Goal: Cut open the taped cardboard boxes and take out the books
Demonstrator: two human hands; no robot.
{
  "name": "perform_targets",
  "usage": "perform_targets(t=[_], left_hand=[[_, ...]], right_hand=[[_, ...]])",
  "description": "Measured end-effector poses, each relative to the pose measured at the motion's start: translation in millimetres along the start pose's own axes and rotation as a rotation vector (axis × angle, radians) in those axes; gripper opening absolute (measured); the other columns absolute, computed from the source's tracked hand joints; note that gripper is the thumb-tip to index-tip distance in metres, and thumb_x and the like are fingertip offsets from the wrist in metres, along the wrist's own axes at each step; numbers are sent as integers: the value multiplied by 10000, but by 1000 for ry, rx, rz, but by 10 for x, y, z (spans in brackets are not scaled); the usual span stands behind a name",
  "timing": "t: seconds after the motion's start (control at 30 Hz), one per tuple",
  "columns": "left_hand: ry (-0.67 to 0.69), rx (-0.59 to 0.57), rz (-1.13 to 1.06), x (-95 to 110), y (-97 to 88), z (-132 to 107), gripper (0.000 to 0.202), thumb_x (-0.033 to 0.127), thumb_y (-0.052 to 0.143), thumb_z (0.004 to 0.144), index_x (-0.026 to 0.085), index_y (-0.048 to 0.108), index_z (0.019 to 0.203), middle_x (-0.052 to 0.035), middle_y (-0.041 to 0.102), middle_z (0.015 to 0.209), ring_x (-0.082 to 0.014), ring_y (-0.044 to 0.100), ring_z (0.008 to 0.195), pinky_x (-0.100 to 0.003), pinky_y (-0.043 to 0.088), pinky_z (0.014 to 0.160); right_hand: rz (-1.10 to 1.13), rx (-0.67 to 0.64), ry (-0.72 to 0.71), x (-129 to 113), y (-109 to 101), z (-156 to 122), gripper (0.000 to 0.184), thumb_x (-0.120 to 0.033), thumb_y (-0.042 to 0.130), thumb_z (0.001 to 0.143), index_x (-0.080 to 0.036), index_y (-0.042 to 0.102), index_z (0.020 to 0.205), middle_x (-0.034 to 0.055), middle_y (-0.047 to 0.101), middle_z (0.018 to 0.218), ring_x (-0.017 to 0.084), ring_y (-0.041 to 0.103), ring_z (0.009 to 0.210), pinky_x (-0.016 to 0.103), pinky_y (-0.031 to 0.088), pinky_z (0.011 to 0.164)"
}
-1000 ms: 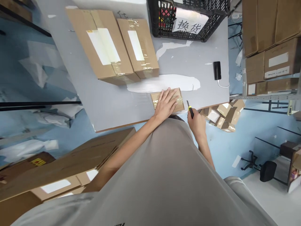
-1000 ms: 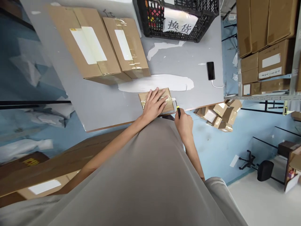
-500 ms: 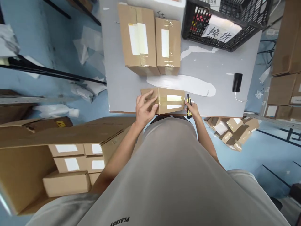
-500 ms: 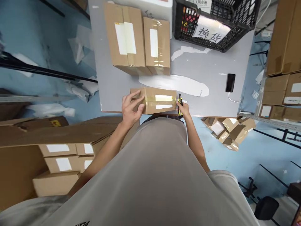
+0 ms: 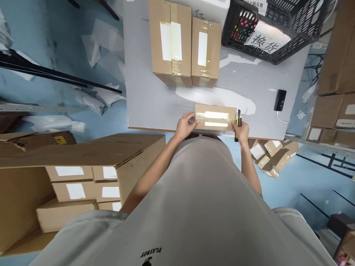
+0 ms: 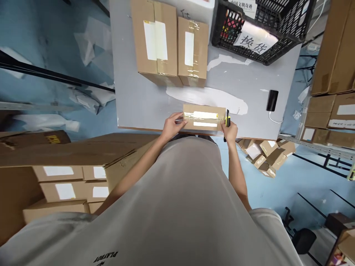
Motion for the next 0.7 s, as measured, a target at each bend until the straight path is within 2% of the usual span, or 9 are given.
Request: perform_targets(t=[0.07,0.17,0.23,0.33,0.43,0.57,0.7], left_hand=[[-1,-23,1,-69,29,47,623,606,715,1050,177,716,1501,-179,713,1519,-277,812,1201,-447,721,1044],[40,-27,15,-60,2,76,714,547,748,1042,206,589,1649,-186,693,1556,-274,802,1226,-444,701,1064],[94,-53,32,-10,-9,78,733,536,735,1056,215,546,1688,-202,647,1616,-291,756,1339,-447,678,1104],[147,-122,37,29,9,82,638,564,694,1078,226,630,1616,-205,568,1700,-326,636,1530,-459,647,1156],[151,-157,11,0,29,99,635,593,682,1081,236,642,1605,-207,524,1738,-340,596,1576,-473,645,1162],[151,-188,-29,-51,62,118,656,612,693,1079,251,625,1623,-210,495,1759,-356,572,1595,-479,669,1128],[146,-210,-111,-93,94,130,681,645,692,1078,251,621,1629,-214,452,1779,-371,566,1595,-503,678,1120]], right_hand=[[-113,60,-44,-86,-72,-65,332,-498,656,1048,-181,753,1081,70,782,795,261,715,805,319,534,792],[-215,148,-189,-343,-150,-209,450,-487,445,1169,-161,715,1319,143,835,1065,282,742,940,342,527,874],[-294,58,-320,-570,-60,-309,474,-441,365,1209,-174,685,1437,149,839,1213,280,757,1037,332,520,905],[-483,-204,-508,-893,254,-453,409,-392,449,1217,-226,706,1489,114,824,1372,279,763,1182,309,507,926],[-691,-384,-614,-1118,559,-537,393,-386,496,1221,-273,714,1528,90,815,1415,286,764,1232,303,492,907],[-905,-465,-660,-1317,773,-557,421,-427,464,1235,-287,716,1542,108,820,1369,301,784,1171,319,468,868],[-1022,-495,-658,-1445,807,-558,432,-434,440,1238,-269,735,1507,118,827,1323,315,792,1124,342,454,865]])
Point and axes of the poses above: each hand's wrist, its own z-axis towards the middle knuckle, its own y-axis out of the palm, x = y × z, the point moved 7 cm from there along z, towards the middle knuckle
